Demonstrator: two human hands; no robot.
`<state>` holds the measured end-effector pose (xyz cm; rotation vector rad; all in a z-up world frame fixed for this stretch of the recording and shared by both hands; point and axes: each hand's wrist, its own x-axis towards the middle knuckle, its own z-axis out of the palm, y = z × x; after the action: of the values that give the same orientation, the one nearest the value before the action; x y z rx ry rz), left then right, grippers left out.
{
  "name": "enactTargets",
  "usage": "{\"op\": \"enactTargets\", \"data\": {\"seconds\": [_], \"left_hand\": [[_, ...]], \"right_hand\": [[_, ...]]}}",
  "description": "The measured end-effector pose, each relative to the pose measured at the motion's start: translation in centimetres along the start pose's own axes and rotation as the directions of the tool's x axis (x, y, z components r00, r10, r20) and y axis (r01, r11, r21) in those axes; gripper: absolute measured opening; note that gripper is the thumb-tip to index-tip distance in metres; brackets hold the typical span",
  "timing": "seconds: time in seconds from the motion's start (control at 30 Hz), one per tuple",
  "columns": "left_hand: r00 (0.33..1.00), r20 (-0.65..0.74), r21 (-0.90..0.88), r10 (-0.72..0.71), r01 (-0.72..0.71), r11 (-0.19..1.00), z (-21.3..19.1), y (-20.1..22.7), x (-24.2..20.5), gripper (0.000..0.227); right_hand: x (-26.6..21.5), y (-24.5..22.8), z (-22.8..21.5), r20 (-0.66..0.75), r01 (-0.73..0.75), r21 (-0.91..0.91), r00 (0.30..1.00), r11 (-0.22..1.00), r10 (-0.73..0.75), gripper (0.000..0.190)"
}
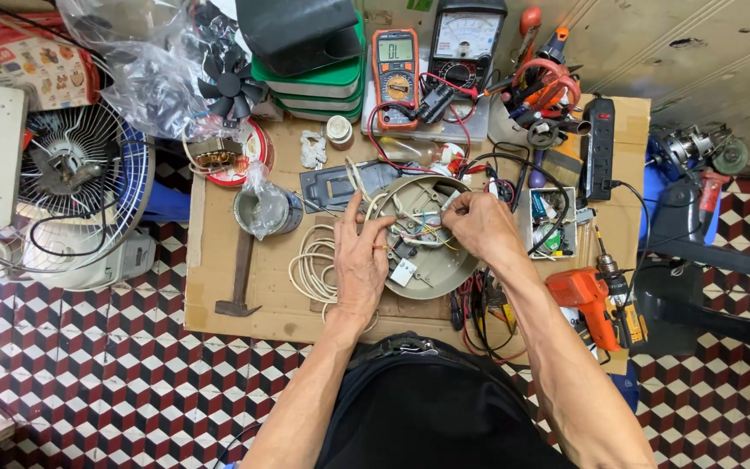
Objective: Repairing and wiring the electrical components inside a fan base on a cluttered workbench.
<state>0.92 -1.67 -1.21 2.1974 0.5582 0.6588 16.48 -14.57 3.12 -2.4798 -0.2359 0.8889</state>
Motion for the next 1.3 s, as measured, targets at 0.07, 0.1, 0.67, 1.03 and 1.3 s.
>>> {"op": "enactTargets", "data": {"seconds": [0.07, 0.1, 0.67, 1.03, 1.3], "left_hand": [[1.000, -0.011, -0.004, -0.003, 0.003, 1.000, 0.0, -0.3, 0.0, 0.030], [1.000, -0.015, -0.010, -0.003, 0.003, 1.000, 0.1, -0.3, 0.1, 0.030], [1.000, -0.024, -0.052, 0.005, -0.006, 0.999, 0.5, -0.9, 0.2, 0.033], [0.999, 0.015, -0.024, -0.029, 0.030, 0.999, -0.3, -0.5, 0.8, 0.032], [0.983, 0.184, 0.125, 0.024, -0.047, 0.991, -3.4, 1.8, 2.3, 0.054]], "right_hand": [[0.6, 1.4, 1.1, -0.060, 0.071, 0.064, 0.996, 0.995, -0.067, 0.022], [1.0, 2.2, 1.5, -0.126, 0.139, 0.126, 0.984, 0.982, -0.123, 0.021], [1.8, 2.2, 1.3, -0.044, 0.420, -0.040, 0.906, 0.907, -0.421, 0.031], [-0.6, 1.6, 2.0, -0.371, 0.372, 0.695, 0.919, 0.615, -0.137, 0.016], [-0.8, 0.9, 1.4, -0.345, 0.390, 0.752, 0.920, 0.531, -0.188, 0.012]]}}
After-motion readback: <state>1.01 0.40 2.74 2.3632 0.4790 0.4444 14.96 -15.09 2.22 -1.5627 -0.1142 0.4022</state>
